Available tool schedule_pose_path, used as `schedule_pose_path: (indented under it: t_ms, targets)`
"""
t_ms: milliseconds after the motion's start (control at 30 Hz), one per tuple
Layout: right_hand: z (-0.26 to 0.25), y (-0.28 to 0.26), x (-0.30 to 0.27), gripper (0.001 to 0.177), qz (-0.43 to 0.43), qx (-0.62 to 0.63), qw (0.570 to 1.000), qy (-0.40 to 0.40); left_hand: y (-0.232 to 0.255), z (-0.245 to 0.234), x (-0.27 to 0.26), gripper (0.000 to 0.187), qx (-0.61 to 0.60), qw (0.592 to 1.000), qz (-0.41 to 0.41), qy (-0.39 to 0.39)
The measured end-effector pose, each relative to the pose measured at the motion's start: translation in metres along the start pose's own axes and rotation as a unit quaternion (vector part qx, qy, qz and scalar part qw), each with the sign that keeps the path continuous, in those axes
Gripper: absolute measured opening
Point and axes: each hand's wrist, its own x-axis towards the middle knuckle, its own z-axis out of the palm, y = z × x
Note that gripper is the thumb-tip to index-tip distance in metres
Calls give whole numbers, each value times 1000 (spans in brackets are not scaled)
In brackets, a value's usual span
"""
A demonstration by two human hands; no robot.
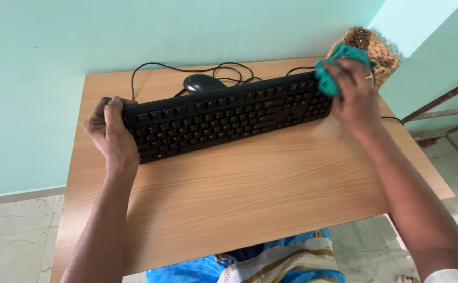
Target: The person wipes the top keys and the underside of a black computer keyboard with a green cloth.
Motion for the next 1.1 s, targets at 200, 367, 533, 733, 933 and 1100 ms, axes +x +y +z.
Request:
schedule_pose_path:
  t_ms: [200, 367, 533, 733, 933, 1100]
  targets:
    - [12, 3, -15, 76, 129, 62, 989, 49, -3, 0, 2, 30, -25, 999, 27, -9]
    - [21, -60, -24, 87, 119, 17, 993, -8, -2, 0, 5, 29, 4, 1000, -11, -8]
    - [-4, -126, -28, 70, 10, 44, 990, -133, -8, -2, 9, 26, -73, 997, -17, -21]
    - [-16, -229, 21, 55, -194, 203, 959, -28, -7, -11, 11, 70, -76, 992, -55, -84]
    - [22, -301, 83, 58, -242, 205, 947, 44, -7, -18, 15, 90, -212, 958, -96, -167]
    - [50, -293, 59, 34, -363, 154, 919, 18, -7, -11, 11, 73, -138, 981, -27, -136]
